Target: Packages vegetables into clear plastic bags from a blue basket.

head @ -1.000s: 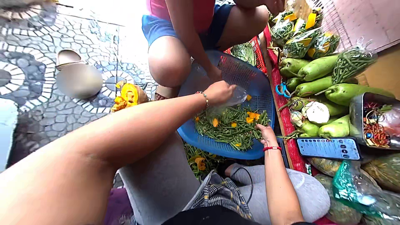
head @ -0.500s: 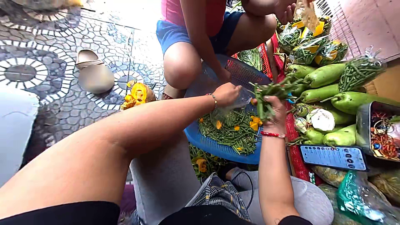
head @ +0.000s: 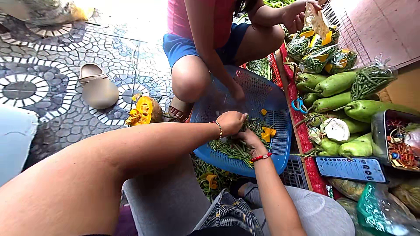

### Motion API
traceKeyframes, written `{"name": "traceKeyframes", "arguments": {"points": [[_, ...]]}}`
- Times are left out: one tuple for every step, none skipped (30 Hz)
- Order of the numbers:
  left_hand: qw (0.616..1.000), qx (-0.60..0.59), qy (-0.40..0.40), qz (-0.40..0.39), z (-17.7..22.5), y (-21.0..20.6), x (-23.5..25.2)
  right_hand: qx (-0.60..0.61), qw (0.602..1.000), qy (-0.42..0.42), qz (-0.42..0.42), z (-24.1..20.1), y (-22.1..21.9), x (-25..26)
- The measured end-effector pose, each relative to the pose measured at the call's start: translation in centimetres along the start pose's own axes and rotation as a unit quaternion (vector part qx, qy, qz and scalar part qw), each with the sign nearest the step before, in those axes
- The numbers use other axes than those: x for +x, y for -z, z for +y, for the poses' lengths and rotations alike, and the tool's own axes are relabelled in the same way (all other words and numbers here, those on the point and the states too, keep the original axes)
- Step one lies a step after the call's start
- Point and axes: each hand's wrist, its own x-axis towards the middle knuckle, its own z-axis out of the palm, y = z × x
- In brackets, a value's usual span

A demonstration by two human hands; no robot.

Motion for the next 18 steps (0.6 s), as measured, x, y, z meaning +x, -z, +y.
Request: {"name": "traceKeyframes", "arguments": {"points": [[1.000,0.020,0.002,-0.003,0.4,-0.1,-0.2,0.022,1.000,-0.007,-0.008,0.0,0.2,-0.1],[0.999,0.042,0.006,-0.010,0.8,-0.3,-0.3,0.044,0.999,-0.010,-0.009,0.1,0.3,0.0],[0.998,0.061,0.009,-0.019,1.0,-0.5,-0.4,0.070,0.997,-0.014,0.002,0.2,0.3,0.1],[0.996,0.080,0.009,-0.027,1.2,-0.7,-0.4,0.103,0.994,-0.019,0.023,0.3,0.3,0.3],[0.995,0.095,0.008,-0.035,1.3,-1.0,-0.4,0.143,0.988,-0.024,0.047,0.4,0.1,0.4],[0.993,0.107,0.007,-0.041,1.4,-1.1,-0.3,0.195,0.978,-0.030,0.067,0.4,-0.3,0.4],[0.992,0.117,0.005,-0.047,1.5,-1.2,-0.2,0.253,0.963,-0.033,0.085,0.3,-0.9,0.3],[0.991,0.125,0.007,-0.052,1.5,-1.2,-0.1,0.314,0.944,-0.029,0.100,0.2,-1.6,0.2],[0.990,0.128,0.008,-0.054,1.5,-1.2,0.0,0.366,0.922,-0.018,0.121,0.1,-2.4,0.2],[0.990,0.129,0.007,-0.054,1.5,-1.2,0.0,0.402,0.904,-0.003,0.143,0.0,-3.1,0.3],[0.991,0.127,0.003,-0.049,1.6,-1.1,0.1,0.422,0.893,0.018,0.157,0.1,-3.6,0.4],[0.992,0.117,-0.002,-0.043,1.7,-0.9,0.1,0.422,0.893,0.044,0.152,0.3,-3.8,0.6],[0.994,0.105,-0.008,-0.033,1.7,-0.6,0.1,0.391,0.906,0.064,0.146,0.5,-3.7,0.8],[0.995,0.092,-0.014,-0.021,1.8,-0.1,0.2,0.330,0.931,0.081,0.132,0.6,-3.3,0.9],[0.997,0.080,-0.020,-0.010,1.7,0.3,0.4,0.255,0.956,0.089,0.112,0.6,-2.6,0.8],[0.997,0.073,-0.025,0.000,1.4,0.7,0.6,0.194,0.972,0.084,0.101,0.6,-1.9,0.5],[0.997,0.069,-0.023,0.007,1.1,1.0,0.8,0.158,0.980,0.074,0.092,0.3,-1.5,0.3],[0.997,0.068,-0.016,0.011,0.8,1.4,1.0,0.145,0.984,0.055,0.092,-0.1,-1.2,0.3]]}}
